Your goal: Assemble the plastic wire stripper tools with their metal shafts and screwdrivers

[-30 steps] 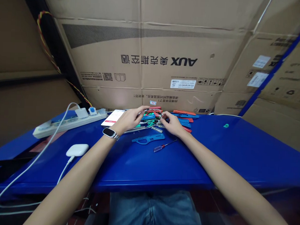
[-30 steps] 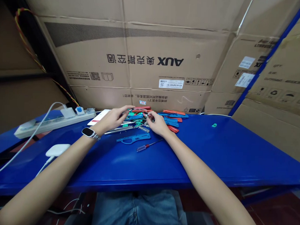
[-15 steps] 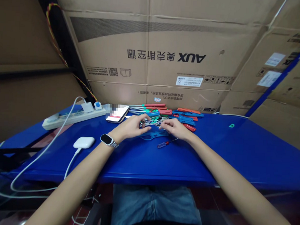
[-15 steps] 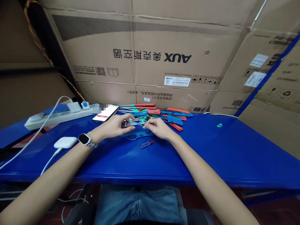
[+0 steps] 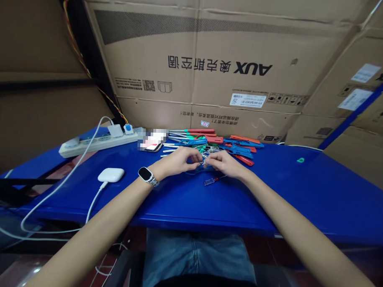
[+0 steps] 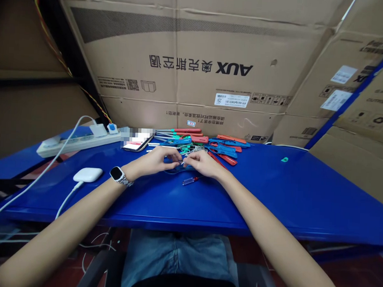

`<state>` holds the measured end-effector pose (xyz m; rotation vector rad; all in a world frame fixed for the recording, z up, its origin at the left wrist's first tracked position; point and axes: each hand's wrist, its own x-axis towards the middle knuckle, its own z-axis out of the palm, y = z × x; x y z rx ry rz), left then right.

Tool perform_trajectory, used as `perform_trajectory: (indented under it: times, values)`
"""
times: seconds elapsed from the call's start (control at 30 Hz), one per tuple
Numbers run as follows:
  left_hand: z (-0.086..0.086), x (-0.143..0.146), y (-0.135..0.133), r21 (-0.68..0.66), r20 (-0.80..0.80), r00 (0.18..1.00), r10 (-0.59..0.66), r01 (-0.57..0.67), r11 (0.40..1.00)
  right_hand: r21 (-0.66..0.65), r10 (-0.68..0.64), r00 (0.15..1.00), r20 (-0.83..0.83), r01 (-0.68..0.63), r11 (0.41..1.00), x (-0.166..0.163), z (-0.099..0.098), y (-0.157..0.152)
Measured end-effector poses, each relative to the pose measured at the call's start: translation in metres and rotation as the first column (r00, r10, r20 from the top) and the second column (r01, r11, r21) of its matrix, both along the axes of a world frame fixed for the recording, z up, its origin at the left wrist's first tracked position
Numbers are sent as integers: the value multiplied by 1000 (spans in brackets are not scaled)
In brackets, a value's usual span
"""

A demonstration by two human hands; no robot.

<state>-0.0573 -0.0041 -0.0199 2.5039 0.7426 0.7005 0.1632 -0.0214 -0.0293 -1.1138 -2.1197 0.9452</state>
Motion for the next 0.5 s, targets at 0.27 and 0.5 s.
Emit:
perform_trajectory:
  times: [0.27, 0.5]
  values:
    - [1, -3, 0, -75, -94, 995, 41, -48, 996, 166, -88, 995, -38, 93, 982, -3, -8, 3]
    - [-7, 2, 0, -94, -156, 983, 94, -109, 990, 333, -205, 976, 75, 170, 928, -6, -17, 6]
